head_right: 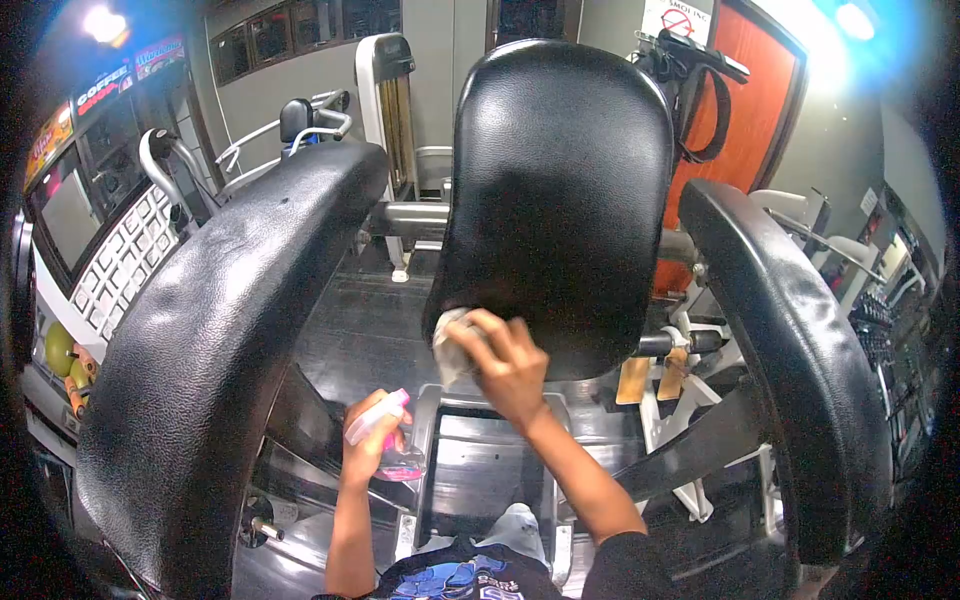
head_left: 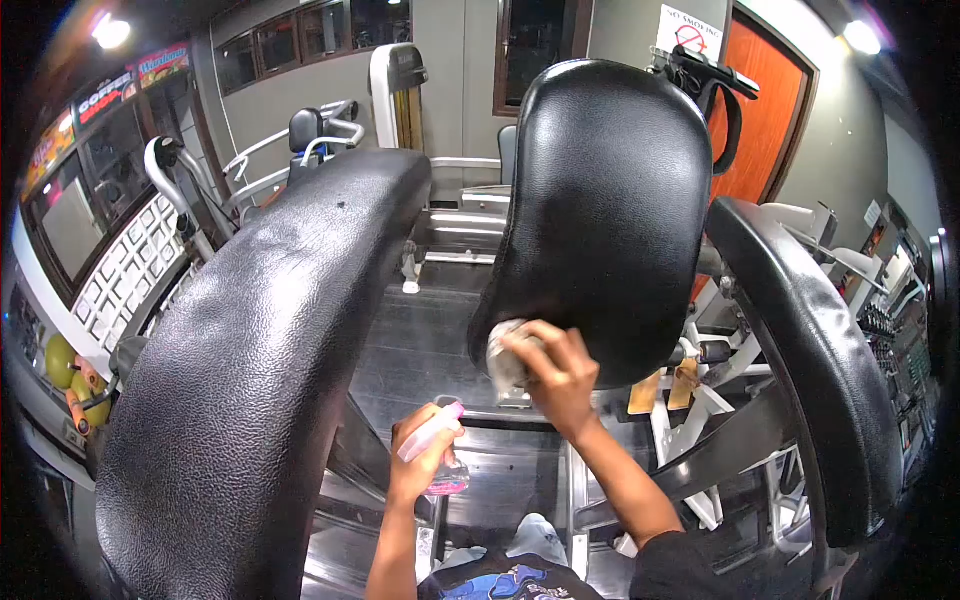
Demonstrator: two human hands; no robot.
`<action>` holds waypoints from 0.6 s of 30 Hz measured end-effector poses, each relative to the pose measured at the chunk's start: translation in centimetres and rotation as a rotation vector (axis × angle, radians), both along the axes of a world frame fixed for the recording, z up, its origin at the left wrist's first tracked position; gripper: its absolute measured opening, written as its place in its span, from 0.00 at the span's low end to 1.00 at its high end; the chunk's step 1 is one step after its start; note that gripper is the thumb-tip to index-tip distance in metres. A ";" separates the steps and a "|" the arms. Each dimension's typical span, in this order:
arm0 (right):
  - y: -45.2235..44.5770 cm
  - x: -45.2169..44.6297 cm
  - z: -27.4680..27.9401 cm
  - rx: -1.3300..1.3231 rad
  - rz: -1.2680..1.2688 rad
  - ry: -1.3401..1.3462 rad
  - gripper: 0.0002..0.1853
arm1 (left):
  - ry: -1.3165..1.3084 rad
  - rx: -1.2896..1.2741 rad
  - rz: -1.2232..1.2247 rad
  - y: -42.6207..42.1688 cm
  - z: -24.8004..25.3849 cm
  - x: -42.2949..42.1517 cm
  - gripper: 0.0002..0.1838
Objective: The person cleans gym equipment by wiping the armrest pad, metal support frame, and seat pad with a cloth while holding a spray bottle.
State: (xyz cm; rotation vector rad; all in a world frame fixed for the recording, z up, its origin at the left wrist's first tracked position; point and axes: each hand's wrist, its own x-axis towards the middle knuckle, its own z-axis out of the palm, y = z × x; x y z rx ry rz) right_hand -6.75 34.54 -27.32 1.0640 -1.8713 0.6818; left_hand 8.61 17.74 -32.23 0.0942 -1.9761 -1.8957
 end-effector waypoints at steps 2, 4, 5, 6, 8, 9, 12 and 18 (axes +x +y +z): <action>-0.6 0.5 -2.0 0.292 0.041 0.021 0.24 | -0.001 0.006 0.004 0.0 0.4 -0.1 0.10; -1.2 0.8 -2.7 0.478 0.027 0.070 0.23 | -0.002 0.006 0.007 0.0 0.7 0.0 0.10; -1.2 0.6 -2.4 0.477 0.032 0.075 0.23 | -0.006 0.011 0.003 0.0 0.8 0.0 0.10; -1.3 0.8 -0.8 0.490 0.027 0.010 0.22 | -0.007 0.018 0.002 -0.1 0.8 0.0 0.10; -1.5 1.2 2.2 0.466 0.032 -0.008 0.19 | 0.002 -0.003 0.008 -0.7 0.5 0.2 0.10; -2.0 0.7 3.0 0.381 0.029 0.036 0.26 | 0.009 -0.029 0.004 -0.9 0.3 0.3 0.10; -3.4 -0.1 7.4 0.441 0.023 0.013 0.18 | -0.003 0.063 0.068 -0.7 0.4 0.7 0.11; -9.9 -0.2 6.1 1.067 -0.082 -0.008 0.06 | -0.121 0.024 0.078 -0.6 0.9 1.2 0.10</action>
